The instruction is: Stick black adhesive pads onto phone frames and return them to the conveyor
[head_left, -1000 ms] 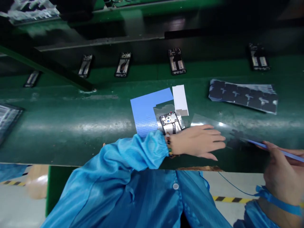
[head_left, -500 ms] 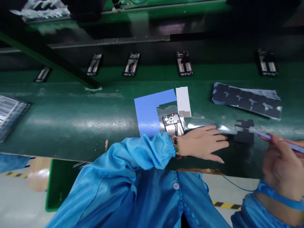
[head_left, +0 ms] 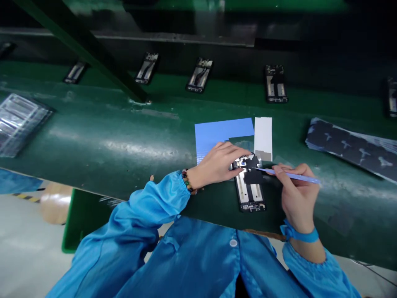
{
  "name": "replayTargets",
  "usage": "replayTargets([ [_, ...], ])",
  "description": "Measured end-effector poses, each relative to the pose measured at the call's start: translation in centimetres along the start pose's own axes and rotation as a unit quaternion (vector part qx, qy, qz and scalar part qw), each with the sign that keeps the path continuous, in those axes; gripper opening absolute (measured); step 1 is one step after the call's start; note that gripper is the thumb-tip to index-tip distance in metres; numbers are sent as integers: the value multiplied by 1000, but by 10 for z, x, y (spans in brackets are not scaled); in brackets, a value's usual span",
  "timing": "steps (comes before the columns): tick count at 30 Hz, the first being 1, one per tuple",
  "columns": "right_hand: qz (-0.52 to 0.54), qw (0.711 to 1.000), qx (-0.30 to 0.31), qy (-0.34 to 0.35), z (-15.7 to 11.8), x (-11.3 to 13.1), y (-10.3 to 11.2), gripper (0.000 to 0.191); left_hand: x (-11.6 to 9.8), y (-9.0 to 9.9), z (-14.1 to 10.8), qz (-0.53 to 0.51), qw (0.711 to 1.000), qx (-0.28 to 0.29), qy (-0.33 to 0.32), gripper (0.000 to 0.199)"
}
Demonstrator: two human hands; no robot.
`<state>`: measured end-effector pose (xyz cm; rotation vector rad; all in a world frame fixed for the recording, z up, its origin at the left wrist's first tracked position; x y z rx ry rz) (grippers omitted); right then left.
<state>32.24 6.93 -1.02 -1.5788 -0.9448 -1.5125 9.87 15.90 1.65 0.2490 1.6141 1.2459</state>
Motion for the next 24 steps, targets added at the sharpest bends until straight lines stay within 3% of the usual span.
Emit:
replayTargets([
  [4, -9, 1000, -8, 19, 0, 5, -4, 45, 2, -1, 1, 12, 1000, -9, 0, 41],
  [10, 33, 991, -109, 71, 5, 6, 23, 44, -3, -4, -1, 62, 996, -14, -57, 27],
  [24, 18, 994, -94, 58, 2, 7, 19, 45, -3, -4, 1, 91, 995, 11, -44, 41],
])
Point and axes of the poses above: each hand's wrist, its own z-axis towards the middle knuckle, its own y-axis out of the back of the hand, x = y × z, the point moved 8 cm from there along z, towards the middle knuckle, and after that the axes turned 6 degrees about x, right-handed, at the moved point
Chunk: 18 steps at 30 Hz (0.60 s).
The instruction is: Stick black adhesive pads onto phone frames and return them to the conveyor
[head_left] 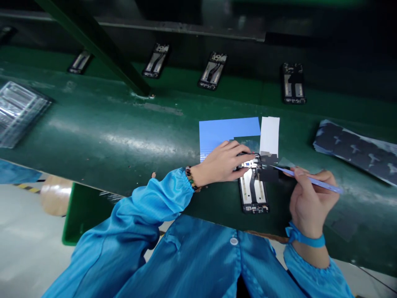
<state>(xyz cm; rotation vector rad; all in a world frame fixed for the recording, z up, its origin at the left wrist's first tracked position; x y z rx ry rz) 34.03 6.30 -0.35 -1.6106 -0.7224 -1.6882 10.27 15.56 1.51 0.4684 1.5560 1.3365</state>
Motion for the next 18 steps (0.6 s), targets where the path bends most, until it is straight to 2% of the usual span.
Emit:
replayTargets([
  [10, -15, 1000, 13, -14, -7, 2, -8, 46, 6, 1, 0, -31, 999, -10, 21, 44],
  [14, -29, 999, 39, -18, -10, 1, -16, 45, 7, 1, -1, -37, 999, -16, 29, 51],
  [18, -30, 999, 38, -10, -10, 3, -18, 45, 6, 0, -1, -37, 999, -16, 25, 40],
])
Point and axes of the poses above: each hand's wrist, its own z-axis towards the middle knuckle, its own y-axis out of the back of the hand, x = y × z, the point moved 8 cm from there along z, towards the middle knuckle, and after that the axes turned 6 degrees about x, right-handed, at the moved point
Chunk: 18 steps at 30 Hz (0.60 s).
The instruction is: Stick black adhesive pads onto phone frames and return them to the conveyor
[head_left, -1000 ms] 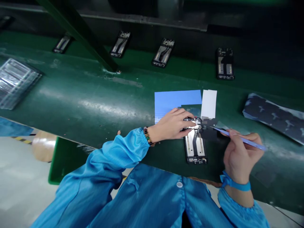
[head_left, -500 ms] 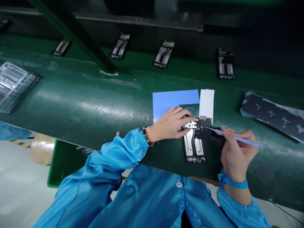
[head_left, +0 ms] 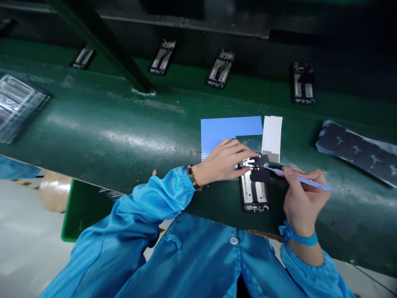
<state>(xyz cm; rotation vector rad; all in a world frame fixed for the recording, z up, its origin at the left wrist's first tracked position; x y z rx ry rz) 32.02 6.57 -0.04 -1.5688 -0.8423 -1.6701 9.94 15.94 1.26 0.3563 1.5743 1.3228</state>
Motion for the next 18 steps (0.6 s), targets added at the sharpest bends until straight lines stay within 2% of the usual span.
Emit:
replayTargets([
  [5, 23, 996, -78, 35, 5, 0, 21, 43, -10, -2, 1, 62, 997, -2, -37, 36],
  [13, 25, 996, -78, 27, 6, -2, 22, 43, -13, 0, 3, 113, 993, -7, -33, 38],
  [18, 16, 999, -28, 5, 0, 0, 8, 45, -9, 1, 2, 81, 997, -1, -16, 42],
])
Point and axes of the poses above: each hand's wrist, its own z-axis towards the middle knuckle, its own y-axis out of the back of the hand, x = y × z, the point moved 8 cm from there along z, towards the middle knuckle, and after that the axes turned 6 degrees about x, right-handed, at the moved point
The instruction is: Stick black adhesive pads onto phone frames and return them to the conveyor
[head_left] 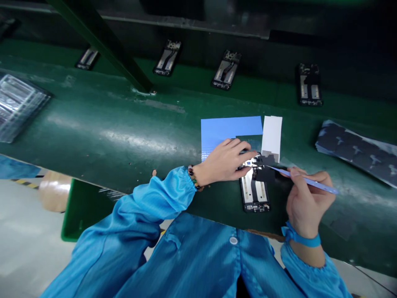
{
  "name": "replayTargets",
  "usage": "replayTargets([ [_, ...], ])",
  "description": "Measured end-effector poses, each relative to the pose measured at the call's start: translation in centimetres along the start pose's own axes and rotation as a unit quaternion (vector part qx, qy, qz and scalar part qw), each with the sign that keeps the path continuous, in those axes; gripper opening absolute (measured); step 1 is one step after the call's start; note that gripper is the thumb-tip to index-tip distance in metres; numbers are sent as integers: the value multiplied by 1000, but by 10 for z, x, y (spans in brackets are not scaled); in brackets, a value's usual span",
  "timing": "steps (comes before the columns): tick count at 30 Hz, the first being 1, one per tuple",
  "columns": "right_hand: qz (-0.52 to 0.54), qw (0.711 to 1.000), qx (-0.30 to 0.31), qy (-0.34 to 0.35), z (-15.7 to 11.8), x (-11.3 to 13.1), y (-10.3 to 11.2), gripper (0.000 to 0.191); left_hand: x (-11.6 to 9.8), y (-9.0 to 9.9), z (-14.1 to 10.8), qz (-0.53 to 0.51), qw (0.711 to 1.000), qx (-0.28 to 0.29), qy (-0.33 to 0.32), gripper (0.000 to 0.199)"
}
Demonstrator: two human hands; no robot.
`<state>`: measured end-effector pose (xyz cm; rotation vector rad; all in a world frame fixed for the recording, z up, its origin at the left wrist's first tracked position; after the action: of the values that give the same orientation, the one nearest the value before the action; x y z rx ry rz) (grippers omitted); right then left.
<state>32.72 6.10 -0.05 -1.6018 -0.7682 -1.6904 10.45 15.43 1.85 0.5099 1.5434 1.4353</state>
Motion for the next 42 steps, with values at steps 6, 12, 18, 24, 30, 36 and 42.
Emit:
replayTargets([
  [6, -9, 999, 37, -15, -6, -1, -14, 45, 7, -2, -3, -64, 998, -1, 19, 48],
  [12, -33, 997, 71, -19, -6, -4, -22, 43, 7, -1, -2, -73, 997, -7, 18, 46],
  [18, -41, 997, 69, -14, -6, -4, -21, 41, 7, -2, -3, -68, 997, -12, 17, 45],
  [24, -41, 997, 68, -7, -5, -5, -20, 41, 8, -2, -3, -70, 997, -1, 23, 44],
  [30, -59, 996, 70, -9, -3, -5, -19, 41, 7, -3, -3, -65, 998, -13, 17, 42],
  [36, -70, 995, 73, -4, -6, -6, -21, 40, 0, 1, -3, -20, 1000, -10, -14, 32],
  [42, -14, 1000, -9, 5, 8, 5, 0, 44, -8, -1, -2, 33, 999, 13, -22, 40],
])
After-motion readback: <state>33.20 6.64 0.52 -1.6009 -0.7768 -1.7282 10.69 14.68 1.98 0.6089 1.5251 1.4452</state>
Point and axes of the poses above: each hand's wrist, its own z-axis towards the middle knuckle, its own y-axis out of the back of the hand, x = y × z, the point moved 8 cm from there along z, towards the middle knuckle, and after that the axes turned 6 degrees about x, right-handed, at the moved point
